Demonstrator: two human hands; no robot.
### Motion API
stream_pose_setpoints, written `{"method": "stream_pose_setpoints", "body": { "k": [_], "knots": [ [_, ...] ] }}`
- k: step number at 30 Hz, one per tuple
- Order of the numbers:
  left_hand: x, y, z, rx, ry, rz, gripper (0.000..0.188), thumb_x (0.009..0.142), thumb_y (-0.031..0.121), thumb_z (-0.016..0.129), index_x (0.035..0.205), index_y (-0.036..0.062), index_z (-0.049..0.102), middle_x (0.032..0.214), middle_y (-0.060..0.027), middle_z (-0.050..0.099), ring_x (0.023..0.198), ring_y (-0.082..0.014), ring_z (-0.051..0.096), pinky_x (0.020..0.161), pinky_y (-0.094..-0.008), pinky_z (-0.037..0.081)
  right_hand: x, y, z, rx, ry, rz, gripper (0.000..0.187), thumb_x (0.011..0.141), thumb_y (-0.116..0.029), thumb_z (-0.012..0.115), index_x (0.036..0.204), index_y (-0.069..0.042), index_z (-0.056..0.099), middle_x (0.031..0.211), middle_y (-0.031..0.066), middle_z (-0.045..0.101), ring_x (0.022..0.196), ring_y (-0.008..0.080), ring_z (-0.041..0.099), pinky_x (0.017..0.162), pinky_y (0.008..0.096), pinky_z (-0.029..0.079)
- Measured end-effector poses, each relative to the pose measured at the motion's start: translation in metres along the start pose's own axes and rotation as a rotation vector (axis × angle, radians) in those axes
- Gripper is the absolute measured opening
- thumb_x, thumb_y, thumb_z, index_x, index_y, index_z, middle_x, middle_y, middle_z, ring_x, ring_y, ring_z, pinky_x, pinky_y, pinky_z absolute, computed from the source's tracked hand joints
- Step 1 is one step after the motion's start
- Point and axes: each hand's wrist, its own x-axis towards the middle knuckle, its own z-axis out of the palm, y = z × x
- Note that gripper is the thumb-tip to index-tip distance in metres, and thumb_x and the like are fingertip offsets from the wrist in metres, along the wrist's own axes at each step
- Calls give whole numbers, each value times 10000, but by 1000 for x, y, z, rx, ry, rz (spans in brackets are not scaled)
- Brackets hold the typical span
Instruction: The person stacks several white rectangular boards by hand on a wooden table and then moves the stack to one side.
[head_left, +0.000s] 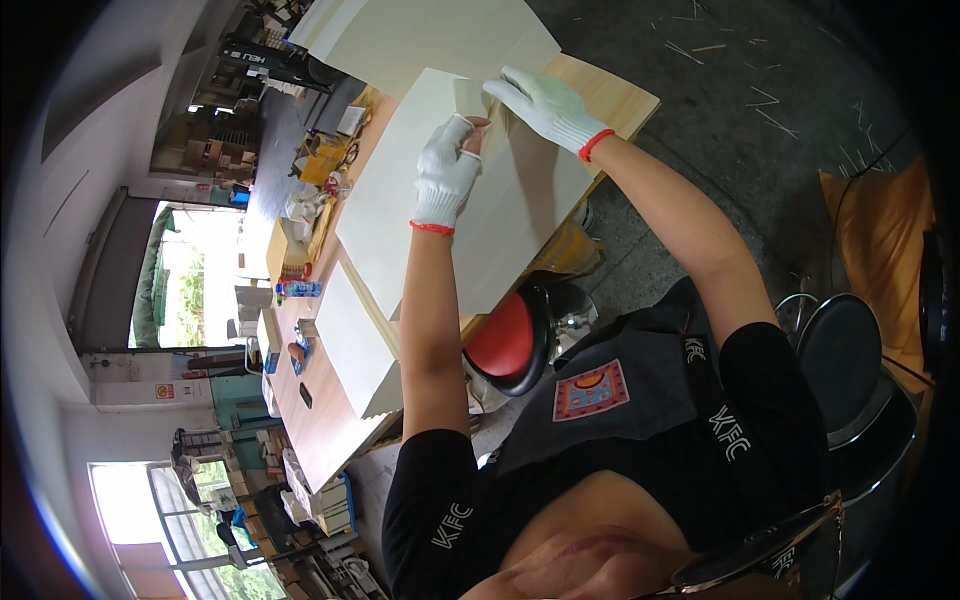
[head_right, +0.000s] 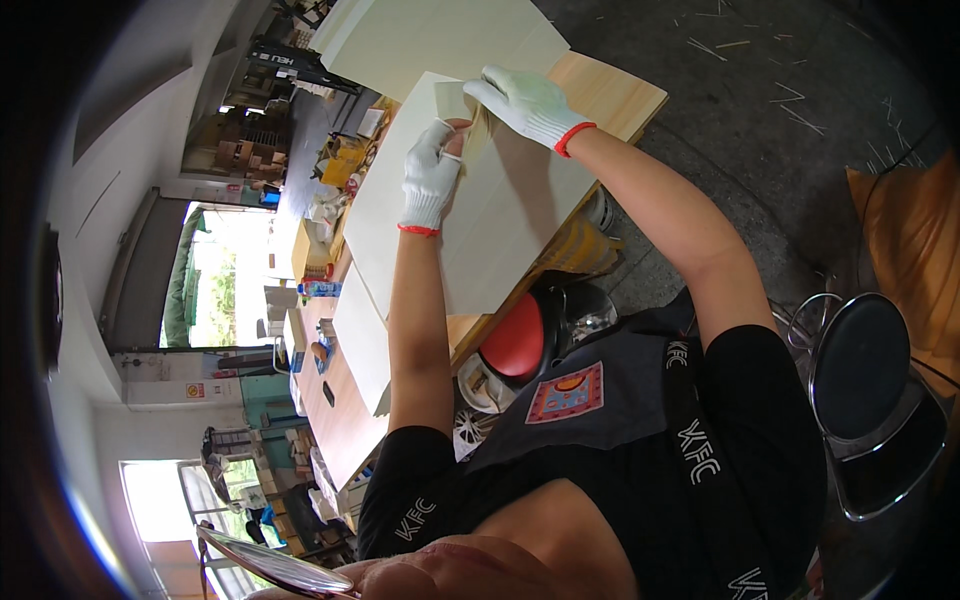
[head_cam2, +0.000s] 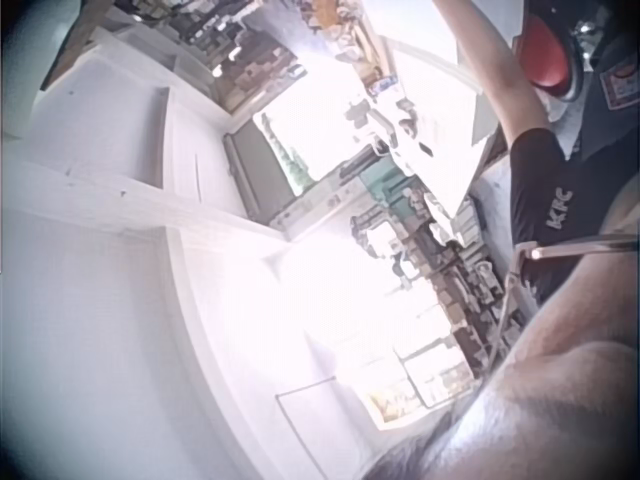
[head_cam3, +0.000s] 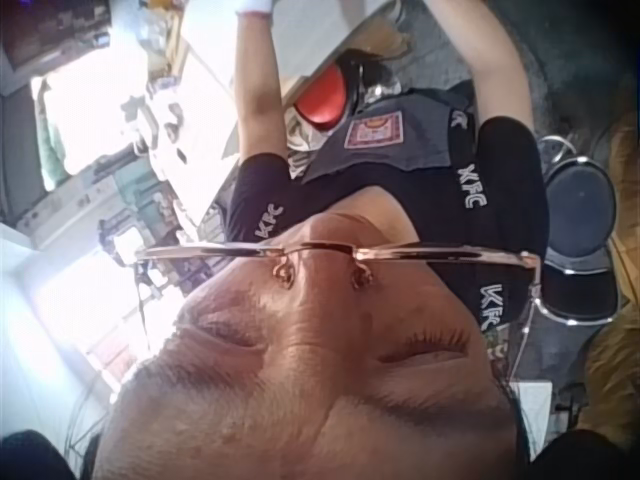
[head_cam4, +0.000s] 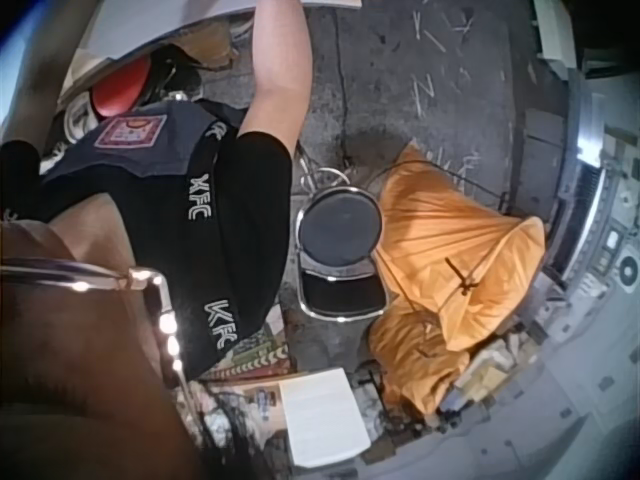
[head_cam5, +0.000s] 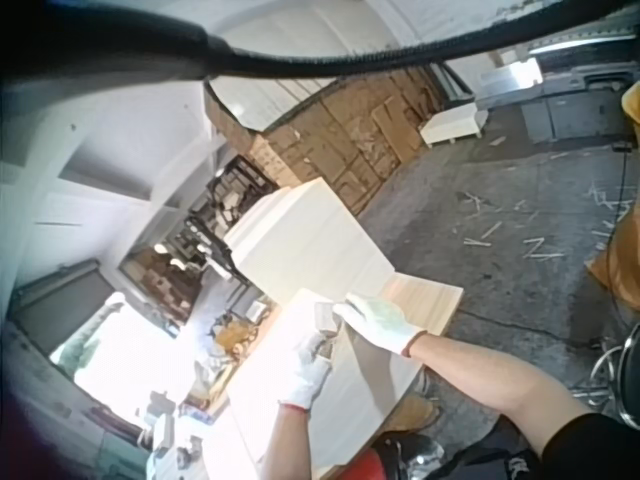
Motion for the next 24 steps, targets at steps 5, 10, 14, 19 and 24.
{"method": "stream_pose_setpoints", "body": {
  "k": [5, 10, 14, 19, 24],
  "knots": [
    [0, -4, 1, -17, 2, -15, 293, 843, 159, 764, 1121, 99, 691, 1061, -133, 697, 993, -266, 682, 850, -367, 533, -2, -2, 3, 4, 68, -30, 483, 988, -559, 463, 969, -103, 619, 853, 143, 659, 838, 362, 631, 729, 444, 469],
    [0, -8, 4, -73, -8, -33, 279, 857, 137, 742, 1127, 95, 691, 1059, -137, 695, 969, -265, 682, 836, -371, 532, -1, 0, 1, 7, 19, -15, 497, 989, -580, 457, 1021, -108, 612, 888, 142, 660, 869, 363, 631, 749, 443, 467],
    [0, -3, 1, -114, 24, -21, 246, 878, 97, 694, 1124, 90, 692, 1051, -138, 697, 967, -264, 682, 835, -367, 535, -2, -10, -5, -18, -24, 21, 486, 987, -559, 470, 978, -99, 629, 844, 134, 663, 826, 348, 632, 728, 436, 472],
    [0, 3, -1, 4, -1, 11, 233, 875, 98, 700, 1108, 89, 696, 1038, -132, 699, 976, -263, 685, 835, -364, 539, -2, -1, 0, 10, 22, -12, 477, 997, -566, 458, 1011, -109, 596, 872, 132, 640, 856, 348, 622, 742, 433, 455],
    [0, -4, 2, -16, 7, 12, 266, 848, 133, 750, 1106, 98, 699, 1037, -120, 701, 979, -254, 685, 832, -357, 535, -2, 0, 3, 1, 65, -40, 470, 990, -542, 478, 973, -96, 625, 822, 131, 660, 804, 348, 633, 714, 441, 471]
  ]
}}
